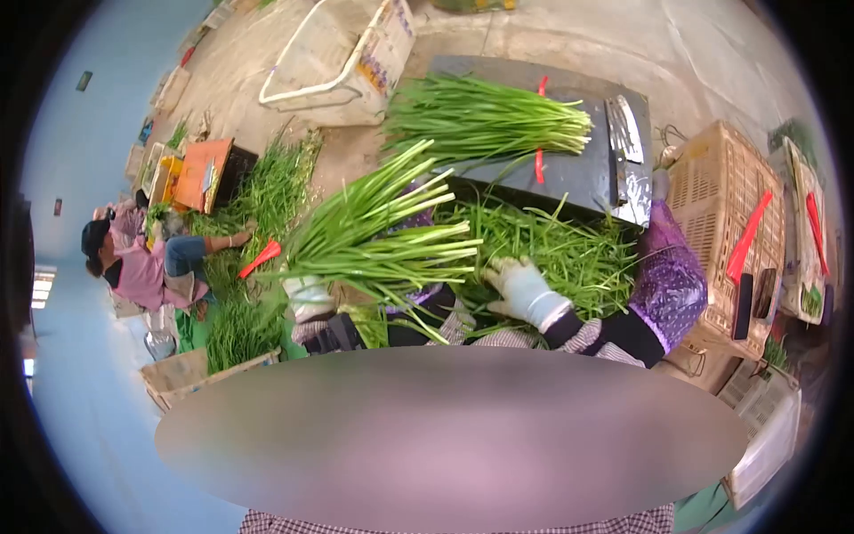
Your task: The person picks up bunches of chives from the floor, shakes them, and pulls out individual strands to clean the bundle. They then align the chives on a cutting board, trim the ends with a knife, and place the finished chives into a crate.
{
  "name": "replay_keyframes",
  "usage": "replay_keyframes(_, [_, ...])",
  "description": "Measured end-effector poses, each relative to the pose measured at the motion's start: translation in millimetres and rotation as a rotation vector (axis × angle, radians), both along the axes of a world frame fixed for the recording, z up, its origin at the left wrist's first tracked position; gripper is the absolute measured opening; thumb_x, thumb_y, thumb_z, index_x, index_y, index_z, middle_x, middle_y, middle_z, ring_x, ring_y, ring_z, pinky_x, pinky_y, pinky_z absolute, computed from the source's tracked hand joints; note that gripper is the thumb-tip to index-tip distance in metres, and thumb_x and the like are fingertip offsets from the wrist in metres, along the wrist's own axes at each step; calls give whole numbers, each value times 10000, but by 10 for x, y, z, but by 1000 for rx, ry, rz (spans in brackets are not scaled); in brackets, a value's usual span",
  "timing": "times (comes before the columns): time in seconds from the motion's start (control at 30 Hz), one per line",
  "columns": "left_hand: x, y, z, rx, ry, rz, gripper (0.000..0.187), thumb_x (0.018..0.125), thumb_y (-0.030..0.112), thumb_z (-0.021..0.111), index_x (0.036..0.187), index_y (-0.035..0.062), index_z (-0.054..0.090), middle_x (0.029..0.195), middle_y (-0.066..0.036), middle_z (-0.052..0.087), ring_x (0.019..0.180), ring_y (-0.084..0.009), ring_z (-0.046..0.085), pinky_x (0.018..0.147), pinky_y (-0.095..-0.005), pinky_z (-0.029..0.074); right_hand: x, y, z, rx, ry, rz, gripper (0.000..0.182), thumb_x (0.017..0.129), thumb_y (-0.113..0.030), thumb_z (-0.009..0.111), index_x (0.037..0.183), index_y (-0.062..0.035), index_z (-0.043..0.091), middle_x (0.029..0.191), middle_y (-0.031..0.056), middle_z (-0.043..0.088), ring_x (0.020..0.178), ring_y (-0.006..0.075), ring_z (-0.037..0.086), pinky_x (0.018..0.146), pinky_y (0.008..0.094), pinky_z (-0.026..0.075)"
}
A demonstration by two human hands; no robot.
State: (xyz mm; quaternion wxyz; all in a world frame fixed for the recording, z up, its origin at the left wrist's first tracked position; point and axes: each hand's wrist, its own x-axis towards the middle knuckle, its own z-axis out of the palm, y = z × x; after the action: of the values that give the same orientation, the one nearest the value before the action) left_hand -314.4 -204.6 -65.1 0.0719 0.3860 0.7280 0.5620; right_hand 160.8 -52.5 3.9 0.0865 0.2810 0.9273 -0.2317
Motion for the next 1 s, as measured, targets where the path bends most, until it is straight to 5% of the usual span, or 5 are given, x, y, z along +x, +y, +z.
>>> replay_keyframes(0.07, [-156,-68,51,291,-1084,-17,488,1120,408,326,1428,109,557,1454,-81,601,1287,-254,562,1094,-443,450,49,-17,395,71,115,-60,633,849,-500,741,1298,-67,634,1302,159,648,1230,334,599,1071,464,420])
replay_keyframes(0.33, [-132,-77,-151,-270,89,-179,461,1112,385,358,1405,97,564,1421,-78,623,1261,-292,584,1083,-449,474,-429,-229,155,79,703,-219,619,915,-498,692,1215,42,661,1088,203,690,971,355,685,874,427,549])
replay_keyframes(0.4, [-45,-31,1,465,-1006,-461,401,1095,352,418,1322,87,616,1334,-92,671,1180,-305,626,1035,-470,508,-432,-201,230,-129,776,-153,367,965,-348,656,1103,-13,719,973,175,702,890,320,706,804,422,570])
replay_keyframes(0.6, [393,185,469,322,-730,86,257,1079,238,495,1200,48,620,1130,-89,697,955,-212,666,832,-356,588,771,9,-132,267,-332,-266,171,920,-202,668,1046,-110,737,839,114,671,732,274,673,642,398,551])
replay_keyframes(1.0, [678,348,869,552,-1087,83,293,1085,273,446,1126,77,660,1114,-85,714,936,-224,665,834,-382,566,-428,-414,406,104,390,-45,193,962,-252,635,965,-70,571,788,107,648,650,288,683,550,400,547])
